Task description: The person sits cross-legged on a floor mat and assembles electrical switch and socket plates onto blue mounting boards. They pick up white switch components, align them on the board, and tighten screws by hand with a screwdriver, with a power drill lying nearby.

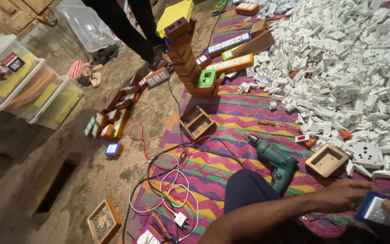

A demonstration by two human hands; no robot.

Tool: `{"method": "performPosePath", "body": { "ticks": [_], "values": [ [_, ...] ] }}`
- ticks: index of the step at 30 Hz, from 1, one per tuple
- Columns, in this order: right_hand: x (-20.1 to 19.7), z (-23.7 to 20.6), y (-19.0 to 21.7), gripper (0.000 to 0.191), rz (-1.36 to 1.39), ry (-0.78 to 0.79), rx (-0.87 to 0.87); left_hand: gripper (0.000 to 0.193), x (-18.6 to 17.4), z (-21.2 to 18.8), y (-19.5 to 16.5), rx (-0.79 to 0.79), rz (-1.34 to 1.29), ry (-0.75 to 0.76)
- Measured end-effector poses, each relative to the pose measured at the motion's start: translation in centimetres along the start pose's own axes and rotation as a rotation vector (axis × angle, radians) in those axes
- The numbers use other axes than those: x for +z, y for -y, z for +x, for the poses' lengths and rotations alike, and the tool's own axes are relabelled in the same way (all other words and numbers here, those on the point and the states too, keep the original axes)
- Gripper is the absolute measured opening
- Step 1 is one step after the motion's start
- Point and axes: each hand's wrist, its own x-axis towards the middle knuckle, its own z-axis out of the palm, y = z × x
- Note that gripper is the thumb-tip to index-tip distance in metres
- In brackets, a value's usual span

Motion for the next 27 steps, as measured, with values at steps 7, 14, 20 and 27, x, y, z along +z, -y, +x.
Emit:
{"method": "performPosePath", "body": {
  "ticks": [7,14,20,27],
  "values": [
    [0.0,-0.4,-0.4,0.043,-0.131,-0.047,-0.05,0.039,-0.1,-0.1,0.0,0.271,0.688,0.06],
    [-0.1,-0.4,-0.1,0.047,-0.02,-0.019,-0.111,0.019,0.5,0.1,-0.6,0.057,0.056,0.002],
    [-0.4,-0.2,-1.3,0.045,0.24,0.088,0.111,0.019,-0.6,0.3,-0.5,0.308,0.333,0.017],
    [0.4,-0.5,1.1,0.04,-0.347,-0.09,-0.329,0.017,0.4,0.3,-2.1,0.466,1.01,-0.064]
  ]
}}
